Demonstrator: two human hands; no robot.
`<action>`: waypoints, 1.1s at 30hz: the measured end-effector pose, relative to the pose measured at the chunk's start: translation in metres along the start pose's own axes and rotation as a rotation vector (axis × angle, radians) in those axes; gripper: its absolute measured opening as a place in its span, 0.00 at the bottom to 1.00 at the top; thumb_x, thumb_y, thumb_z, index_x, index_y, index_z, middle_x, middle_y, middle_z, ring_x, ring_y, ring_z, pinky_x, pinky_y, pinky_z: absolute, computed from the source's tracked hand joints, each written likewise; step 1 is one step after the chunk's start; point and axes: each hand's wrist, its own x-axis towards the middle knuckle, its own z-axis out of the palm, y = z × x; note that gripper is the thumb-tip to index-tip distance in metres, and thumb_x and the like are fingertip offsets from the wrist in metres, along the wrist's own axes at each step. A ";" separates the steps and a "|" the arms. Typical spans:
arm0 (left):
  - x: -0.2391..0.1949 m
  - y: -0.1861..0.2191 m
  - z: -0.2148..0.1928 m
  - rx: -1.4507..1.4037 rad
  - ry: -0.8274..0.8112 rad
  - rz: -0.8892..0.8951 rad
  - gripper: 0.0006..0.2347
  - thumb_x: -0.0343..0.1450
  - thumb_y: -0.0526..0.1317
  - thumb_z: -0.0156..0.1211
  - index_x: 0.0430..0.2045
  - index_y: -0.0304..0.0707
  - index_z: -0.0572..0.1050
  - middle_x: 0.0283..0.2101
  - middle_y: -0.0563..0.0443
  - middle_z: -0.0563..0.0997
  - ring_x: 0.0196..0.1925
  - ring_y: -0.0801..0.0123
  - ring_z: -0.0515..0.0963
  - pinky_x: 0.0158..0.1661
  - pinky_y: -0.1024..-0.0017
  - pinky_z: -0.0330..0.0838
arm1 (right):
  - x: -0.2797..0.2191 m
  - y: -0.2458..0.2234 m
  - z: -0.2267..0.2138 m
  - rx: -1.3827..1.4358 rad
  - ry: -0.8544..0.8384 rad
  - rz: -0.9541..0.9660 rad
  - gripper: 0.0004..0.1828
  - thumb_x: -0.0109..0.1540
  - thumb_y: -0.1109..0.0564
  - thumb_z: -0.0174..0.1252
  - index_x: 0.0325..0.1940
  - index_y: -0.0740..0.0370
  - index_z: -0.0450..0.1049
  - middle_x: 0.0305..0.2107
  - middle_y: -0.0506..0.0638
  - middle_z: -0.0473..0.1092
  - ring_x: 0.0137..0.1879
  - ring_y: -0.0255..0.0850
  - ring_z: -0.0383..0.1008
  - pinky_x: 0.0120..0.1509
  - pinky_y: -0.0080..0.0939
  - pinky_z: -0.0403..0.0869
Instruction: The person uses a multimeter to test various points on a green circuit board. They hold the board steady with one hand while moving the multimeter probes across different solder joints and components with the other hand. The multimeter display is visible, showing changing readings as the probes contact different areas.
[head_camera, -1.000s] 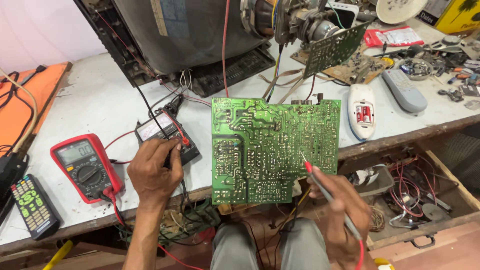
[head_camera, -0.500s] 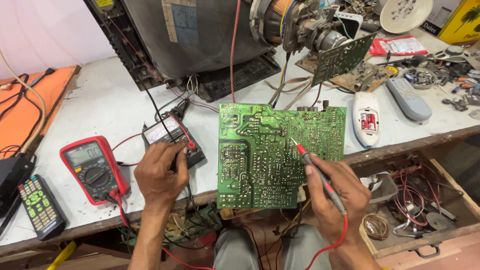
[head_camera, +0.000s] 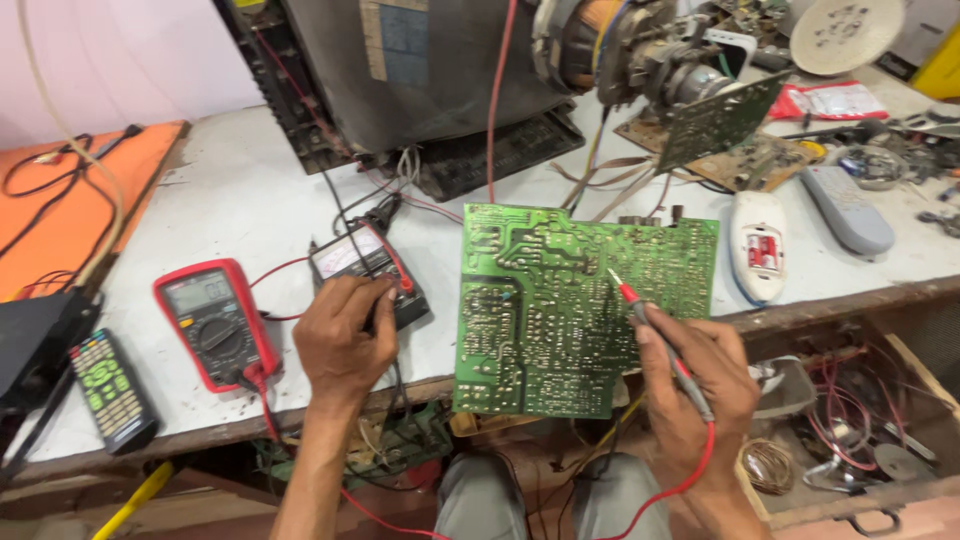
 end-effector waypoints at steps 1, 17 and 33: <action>-0.001 -0.002 -0.001 -0.012 0.027 0.020 0.02 0.67 0.32 0.67 0.30 0.40 0.82 0.31 0.53 0.81 0.30 0.65 0.80 0.29 0.69 0.73 | -0.002 0.004 0.000 0.000 -0.003 -0.015 0.14 0.64 0.63 0.64 0.55 0.65 0.80 0.39 0.53 0.79 0.46 0.41 0.73 0.50 0.37 0.72; 0.003 0.006 -0.011 -0.064 0.058 0.033 0.03 0.67 0.31 0.66 0.30 0.38 0.81 0.29 0.53 0.79 0.31 0.64 0.79 0.30 0.67 0.72 | -0.019 0.030 -0.001 -0.116 -0.060 -0.002 0.12 0.72 0.65 0.61 0.60 0.66 0.81 0.43 0.54 0.79 0.44 0.35 0.71 0.51 0.29 0.72; 0.002 0.007 -0.005 0.014 0.037 0.024 0.02 0.67 0.33 0.69 0.31 0.40 0.82 0.30 0.53 0.80 0.30 0.64 0.79 0.30 0.68 0.72 | 0.004 -0.006 -0.003 0.004 -0.012 0.059 0.14 0.65 0.62 0.64 0.55 0.66 0.80 0.39 0.55 0.76 0.45 0.39 0.74 0.47 0.36 0.72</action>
